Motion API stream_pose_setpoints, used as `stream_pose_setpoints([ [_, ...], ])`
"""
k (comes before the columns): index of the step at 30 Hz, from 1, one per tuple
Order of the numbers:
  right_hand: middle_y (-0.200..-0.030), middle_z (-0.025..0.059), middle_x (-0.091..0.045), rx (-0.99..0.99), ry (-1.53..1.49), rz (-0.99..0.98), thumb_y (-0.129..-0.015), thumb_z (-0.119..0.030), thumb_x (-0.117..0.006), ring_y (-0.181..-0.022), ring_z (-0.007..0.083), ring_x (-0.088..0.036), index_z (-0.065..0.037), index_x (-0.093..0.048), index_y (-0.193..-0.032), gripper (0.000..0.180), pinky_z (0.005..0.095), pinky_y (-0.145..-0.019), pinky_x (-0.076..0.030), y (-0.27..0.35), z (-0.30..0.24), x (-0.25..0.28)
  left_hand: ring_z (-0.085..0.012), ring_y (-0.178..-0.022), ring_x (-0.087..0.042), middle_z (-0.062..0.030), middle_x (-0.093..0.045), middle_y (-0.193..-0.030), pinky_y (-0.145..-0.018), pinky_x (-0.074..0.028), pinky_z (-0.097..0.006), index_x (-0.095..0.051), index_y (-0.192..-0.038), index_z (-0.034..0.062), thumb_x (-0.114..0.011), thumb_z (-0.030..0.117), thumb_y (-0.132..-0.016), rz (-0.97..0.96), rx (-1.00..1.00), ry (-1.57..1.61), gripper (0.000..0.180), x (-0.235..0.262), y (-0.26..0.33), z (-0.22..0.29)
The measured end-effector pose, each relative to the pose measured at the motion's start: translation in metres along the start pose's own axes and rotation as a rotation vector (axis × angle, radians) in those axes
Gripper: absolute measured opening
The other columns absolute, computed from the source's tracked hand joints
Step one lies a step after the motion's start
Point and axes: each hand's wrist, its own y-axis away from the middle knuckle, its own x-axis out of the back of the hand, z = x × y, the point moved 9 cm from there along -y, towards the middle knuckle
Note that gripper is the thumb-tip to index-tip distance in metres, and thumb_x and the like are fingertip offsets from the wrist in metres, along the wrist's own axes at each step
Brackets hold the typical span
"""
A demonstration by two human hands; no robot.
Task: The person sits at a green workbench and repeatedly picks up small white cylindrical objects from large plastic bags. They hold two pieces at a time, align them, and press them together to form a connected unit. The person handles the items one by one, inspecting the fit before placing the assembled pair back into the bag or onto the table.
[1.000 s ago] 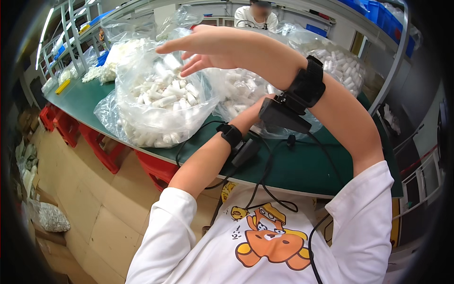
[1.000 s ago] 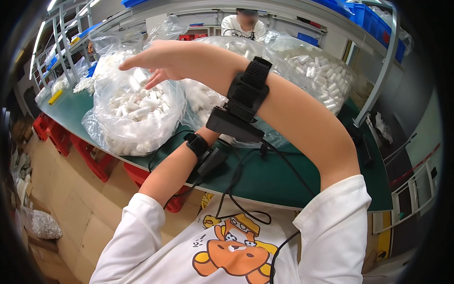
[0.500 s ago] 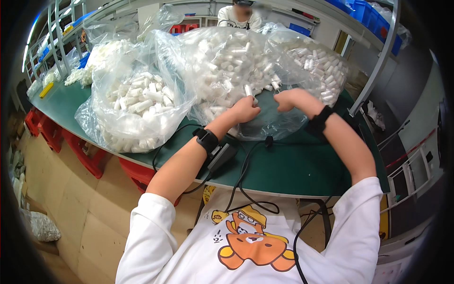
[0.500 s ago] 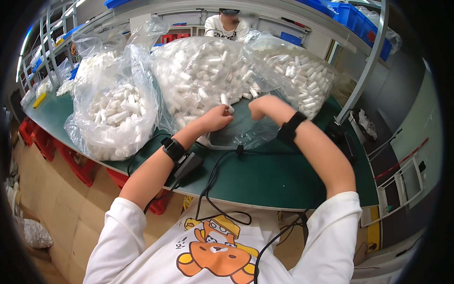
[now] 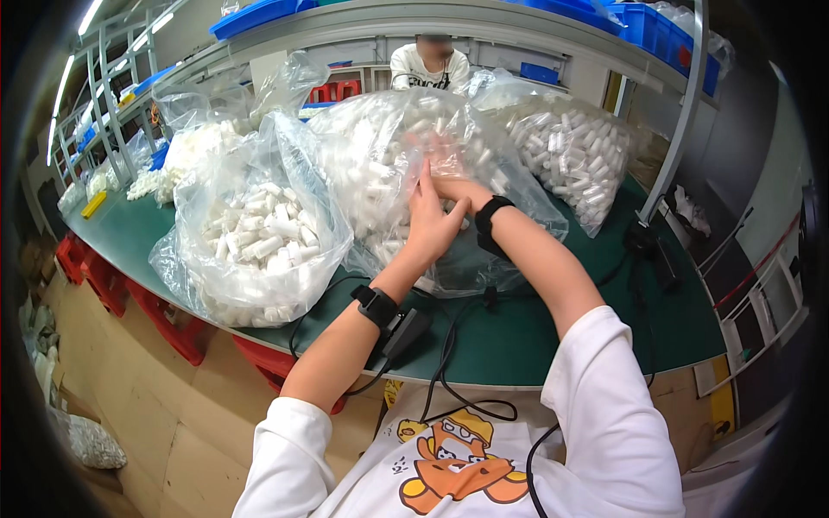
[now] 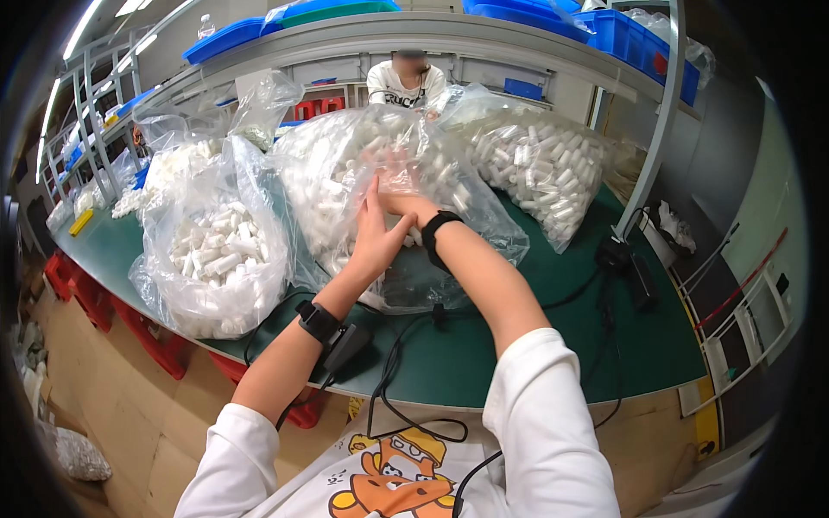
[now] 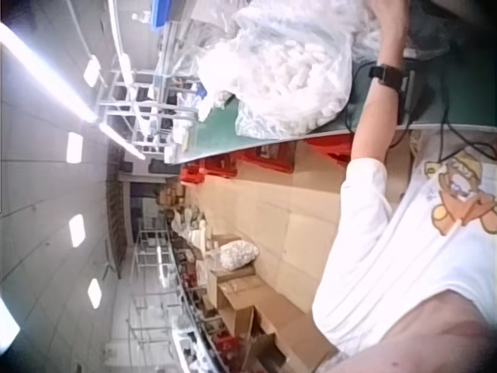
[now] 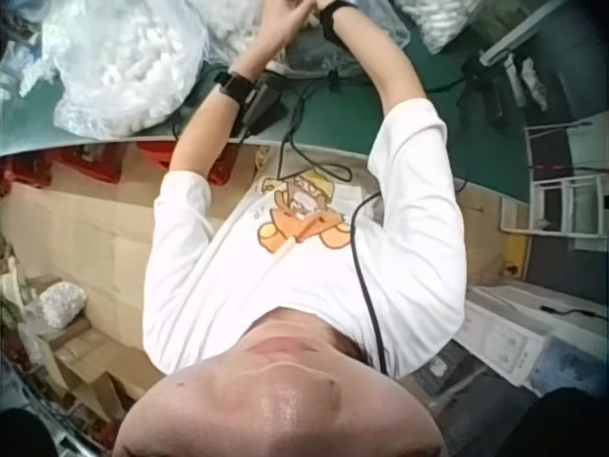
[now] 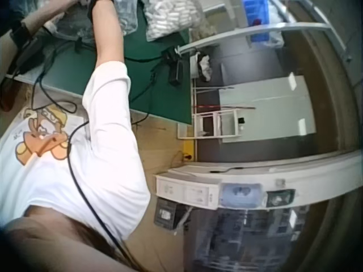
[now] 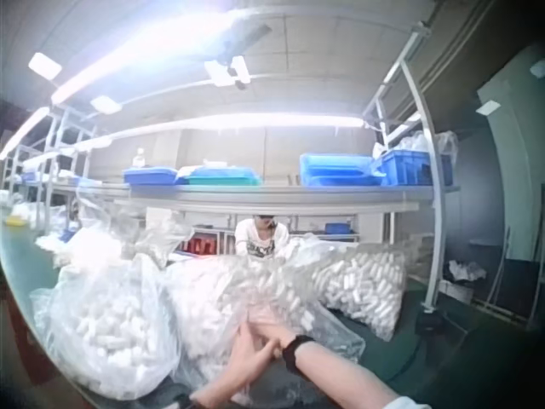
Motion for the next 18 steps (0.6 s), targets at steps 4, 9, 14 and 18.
stream_pose_setpoints([
  [4, -0.145, 0.0166, -0.014, 0.061, -0.258, -0.039, -0.082, -0.049, -0.045, -0.132, 0.0460, -0.004, -0.018, -0.016, -0.141, 0.073, 0.0529, -0.107, -0.005, -0.005, -0.011, 0.000, -0.0389, -0.122, -0.029, -0.0298, -0.032, -0.128, -0.103, -0.021, -0.042, -0.018, -0.137, -0.0004, -0.061, 0.034, -0.077, 0.057, -0.010, 0.036, 0.081, 0.006, -0.001, 0.009],
  [9, -0.128, 0.0195, -0.041, 0.121, -0.512, -0.432, -0.080, -0.052, -0.047, -0.126, 0.0323, -0.030, -0.009, -0.036, -0.131, 0.068, 0.0450, -0.100, -0.022, 0.009, -0.009, -0.042, -0.0403, -0.119, -0.028, -0.0303, -0.033, -0.126, -0.102, -0.019, -0.044, -0.021, -0.136, 0.0014, -0.059, 0.035, -0.079, 0.105, -0.035, -0.050, 0.077, 0.007, 0.001, 0.000],
  [14, -0.116, 0.0222, -0.054, 0.032, -0.652, -0.356, -0.080, -0.058, -0.046, -0.117, 0.0367, -0.042, -0.007, -0.047, -0.120, 0.065, 0.0442, -0.093, -0.035, 0.067, 0.015, -0.009, -0.0365, -0.115, -0.036, -0.0261, -0.036, -0.126, -0.099, -0.026, -0.042, -0.029, -0.131, 0.0008, -0.057, 0.032, -0.080, 0.029, 0.006, -0.011, 0.066, 0.004, -0.002, -0.007],
  [18, -0.108, 0.0230, -0.049, 0.007, -0.504, -0.503, -0.079, -0.051, -0.054, -0.107, 0.0375, -0.044, -0.009, -0.048, -0.116, 0.056, 0.0400, -0.090, -0.036, 0.122, 0.007, 0.029, -0.0265, -0.097, -0.053, -0.0207, -0.041, -0.122, -0.077, -0.044, -0.033, -0.048, -0.113, 0.0007, -0.057, 0.018, -0.079, -0.067, 0.032, 0.029, 0.040, -0.007, -0.003, -0.024],
])
